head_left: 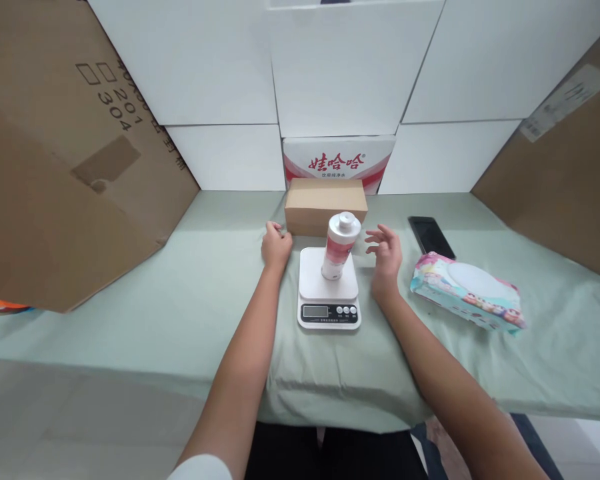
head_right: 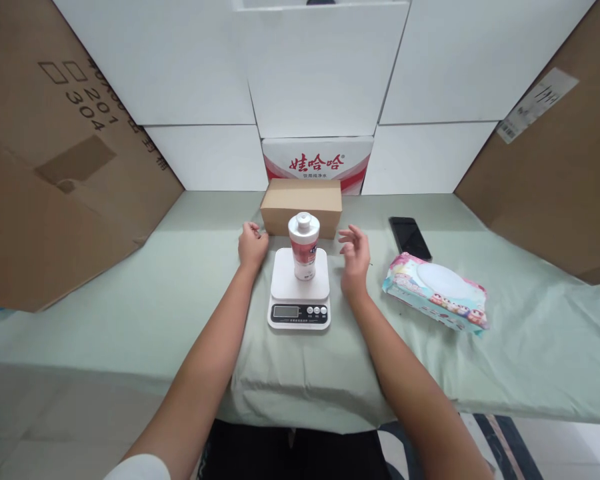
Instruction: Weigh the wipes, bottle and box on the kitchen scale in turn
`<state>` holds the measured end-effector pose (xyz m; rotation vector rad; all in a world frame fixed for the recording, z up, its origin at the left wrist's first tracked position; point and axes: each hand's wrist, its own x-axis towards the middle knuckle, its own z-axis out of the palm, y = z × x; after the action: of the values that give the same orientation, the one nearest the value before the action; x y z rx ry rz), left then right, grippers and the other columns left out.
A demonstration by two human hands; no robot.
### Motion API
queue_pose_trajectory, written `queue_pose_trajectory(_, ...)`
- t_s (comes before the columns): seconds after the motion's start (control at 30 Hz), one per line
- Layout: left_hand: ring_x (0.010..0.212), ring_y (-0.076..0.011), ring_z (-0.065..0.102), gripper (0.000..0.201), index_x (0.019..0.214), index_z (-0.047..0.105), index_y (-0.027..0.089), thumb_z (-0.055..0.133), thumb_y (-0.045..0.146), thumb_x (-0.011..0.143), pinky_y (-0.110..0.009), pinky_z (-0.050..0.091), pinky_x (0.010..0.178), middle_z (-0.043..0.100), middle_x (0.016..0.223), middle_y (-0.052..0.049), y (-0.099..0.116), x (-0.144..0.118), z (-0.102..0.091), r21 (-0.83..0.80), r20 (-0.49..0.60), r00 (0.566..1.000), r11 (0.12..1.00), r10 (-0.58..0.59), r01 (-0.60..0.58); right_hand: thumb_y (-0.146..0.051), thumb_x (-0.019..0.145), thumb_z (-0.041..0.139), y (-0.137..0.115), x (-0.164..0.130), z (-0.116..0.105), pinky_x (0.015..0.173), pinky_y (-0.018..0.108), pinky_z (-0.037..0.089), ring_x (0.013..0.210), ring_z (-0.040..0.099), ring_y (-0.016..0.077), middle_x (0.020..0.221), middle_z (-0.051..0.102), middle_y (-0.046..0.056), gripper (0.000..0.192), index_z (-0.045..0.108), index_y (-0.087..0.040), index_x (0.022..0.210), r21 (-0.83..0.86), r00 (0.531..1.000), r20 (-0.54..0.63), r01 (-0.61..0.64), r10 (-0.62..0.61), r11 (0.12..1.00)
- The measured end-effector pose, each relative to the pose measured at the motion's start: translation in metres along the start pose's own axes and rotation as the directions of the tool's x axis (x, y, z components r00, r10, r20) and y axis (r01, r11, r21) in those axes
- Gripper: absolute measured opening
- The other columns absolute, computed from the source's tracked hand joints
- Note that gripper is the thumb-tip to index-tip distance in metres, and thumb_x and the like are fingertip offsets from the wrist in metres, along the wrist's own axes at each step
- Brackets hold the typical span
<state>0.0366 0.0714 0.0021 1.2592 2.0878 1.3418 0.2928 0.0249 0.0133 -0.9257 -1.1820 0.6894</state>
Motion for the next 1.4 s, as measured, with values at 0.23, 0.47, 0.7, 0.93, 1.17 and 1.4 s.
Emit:
queue_pose_trajectory(0.23,0.063,-0.0150,0.048,0.027,0.089,0.041,0.027,0.058,0.008,0.082,-0.028,0.038,0.070,0.043,0.065,0.009,-0.006,0.006,0.002,-0.218,-0.114,0.992,0.976,-0.045,0.019,-0.064,0.093,0.064,0.010,0.004,-0.003,0.068,0.031,0.046,0.067,0.053,0.0146,0.071,0.061,0.000,0.046,0.061,-0.022,0.075,-0.068,0.991,-0.097,-0.096,0.090,0.993)
queue_pose_trajectory(0.47,0.060,-0.0145,0.045,0.023,0.089,0.045,0.026,0.058,0.009,0.082,-0.028,0.036,0.067,0.042,0.063,0.009,-0.006,0.005,0.001,-0.275,-0.108,0.993,0.961,-0.046,0.015,-0.070,0.094,0.061,-0.007,-0.013,0.000,0.082,0.041,0.055,0.091,0.064,0.0235,0.107,0.072,0.009,0.055,0.070,-0.024,0.122,-0.128,0.911,0.359,0.265,-0.204,0.956)
queue_pose_trajectory(0.7,0.059,-0.0151,0.043,0.022,0.088,0.046,0.026,0.058,0.009,0.081,-0.029,0.035,0.068,0.042,0.061,0.010,-0.006,0.005,0.003,-0.286,-0.112,0.993,0.958,-0.039,0.006,-0.057,0.089,0.075,-0.017,-0.019,0.009,0.079,0.040,0.056,0.085,0.062,0.0218,0.104,0.074,0.008,0.049,0.067,-0.023,0.124,-0.206,0.887,0.422,0.295,-0.187,0.933)
queue_pose_trajectory(0.93,0.059,-0.0148,0.044,0.020,0.089,0.048,0.026,0.059,0.011,0.081,-0.029,0.036,0.068,0.042,0.062,0.009,-0.006,0.006,0.003,-0.303,-0.109,0.993,0.953,-0.041,0.006,-0.047,0.087,0.078,-0.027,-0.023,0.016,0.078,0.039,0.057,0.087,0.066,0.0214,0.107,0.077,0.008,0.039,0.069,-0.023,0.117,-0.206,0.913,0.377,0.246,-0.155,0.947)
queue_pose_trajectory(1.17,0.061,-0.0149,0.044,0.019,0.090,0.049,0.026,0.058,0.012,0.081,-0.028,0.036,0.068,0.042,0.064,0.009,-0.009,0.007,0.003,-0.299,-0.110,0.993,0.954,-0.032,-0.002,-0.051,0.087,0.077,-0.016,-0.013,0.008,0.080,0.035,0.055,0.090,0.066,0.0200,0.108,0.074,0.006,0.044,0.068,-0.023,0.120,-0.162,0.990,0.115,0.099,-0.081,0.982)
queue_pose_trajectory(1.4,0.061,-0.0152,0.046,0.017,0.091,0.051,0.026,0.058,0.013,0.082,-0.028,0.036,0.068,0.044,0.065,0.008,-0.008,0.005,0.001,-0.297,-0.099,0.995,0.955,-0.022,-0.009,-0.045,0.083,0.077,0.013,0.025,-0.024,0.082,0.033,0.053,0.103,0.067,0.0219,0.117,0.071,0.007,0.052,0.064,-0.022,0.127,-0.276,0.956,-0.282,0.003,-0.084,0.961)
